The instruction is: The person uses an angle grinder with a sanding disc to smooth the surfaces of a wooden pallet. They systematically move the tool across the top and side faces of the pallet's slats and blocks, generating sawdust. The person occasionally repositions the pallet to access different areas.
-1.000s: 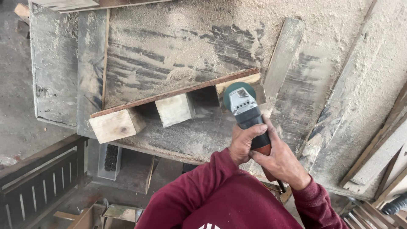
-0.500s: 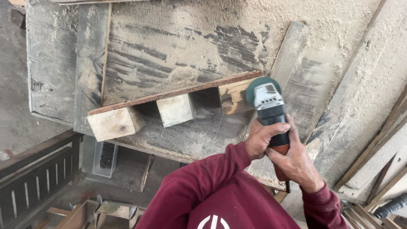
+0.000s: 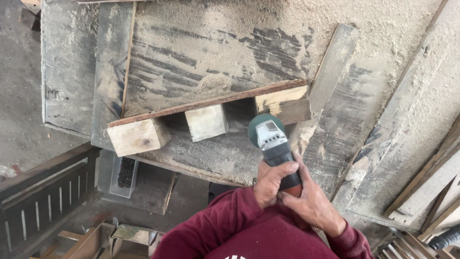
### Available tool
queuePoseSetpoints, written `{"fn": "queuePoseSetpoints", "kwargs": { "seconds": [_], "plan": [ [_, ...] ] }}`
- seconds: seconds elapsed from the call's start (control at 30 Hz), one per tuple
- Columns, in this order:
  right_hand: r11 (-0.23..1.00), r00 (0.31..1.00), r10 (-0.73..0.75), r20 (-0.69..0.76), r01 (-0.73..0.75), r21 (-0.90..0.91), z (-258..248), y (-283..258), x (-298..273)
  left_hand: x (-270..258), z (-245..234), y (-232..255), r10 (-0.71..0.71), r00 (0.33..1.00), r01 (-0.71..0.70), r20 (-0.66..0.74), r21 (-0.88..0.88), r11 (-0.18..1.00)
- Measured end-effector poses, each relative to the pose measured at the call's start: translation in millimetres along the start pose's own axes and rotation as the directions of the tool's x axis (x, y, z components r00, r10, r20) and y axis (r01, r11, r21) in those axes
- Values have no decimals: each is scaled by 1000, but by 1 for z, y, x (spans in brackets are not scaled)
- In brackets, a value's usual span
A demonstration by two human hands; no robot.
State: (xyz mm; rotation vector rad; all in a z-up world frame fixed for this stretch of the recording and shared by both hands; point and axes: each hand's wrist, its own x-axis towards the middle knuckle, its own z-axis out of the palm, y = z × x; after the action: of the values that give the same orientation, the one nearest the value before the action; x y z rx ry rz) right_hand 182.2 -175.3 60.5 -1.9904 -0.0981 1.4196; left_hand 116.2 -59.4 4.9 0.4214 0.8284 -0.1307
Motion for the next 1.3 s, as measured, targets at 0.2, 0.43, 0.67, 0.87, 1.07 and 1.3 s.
{"fn": "queuePoseSetpoints", "kwargs": {
  "seconds": [0.2,0.43,0.67,0.87,1.07,1.3],
  "plan": [
    [996,996,83,-25,-83,19,-7,-5,17,25,4,7,53,997,-59,59,102,993],
    [1000,1000,3,-19,-2,26,-13,-13,17,22,13,14,26,998,-29,49,62,998],
    [977,976,214,-42,-214,10,-5,-7,15,19,6,10,29,999,-32,30,110,993],
    [989,997,24,-76,-13,144,-18,3,8,29,14,-11,14,1000,-17,25,133,991],
    [977,984,171,-57,-162,137,-33,17,14,49,22,-18,-14,997,3,78,139,990],
    [973,978,197,-66,-188,133,-39,33,3,42,33,-32,-48,997,41,56,123,992]
  ]
}}
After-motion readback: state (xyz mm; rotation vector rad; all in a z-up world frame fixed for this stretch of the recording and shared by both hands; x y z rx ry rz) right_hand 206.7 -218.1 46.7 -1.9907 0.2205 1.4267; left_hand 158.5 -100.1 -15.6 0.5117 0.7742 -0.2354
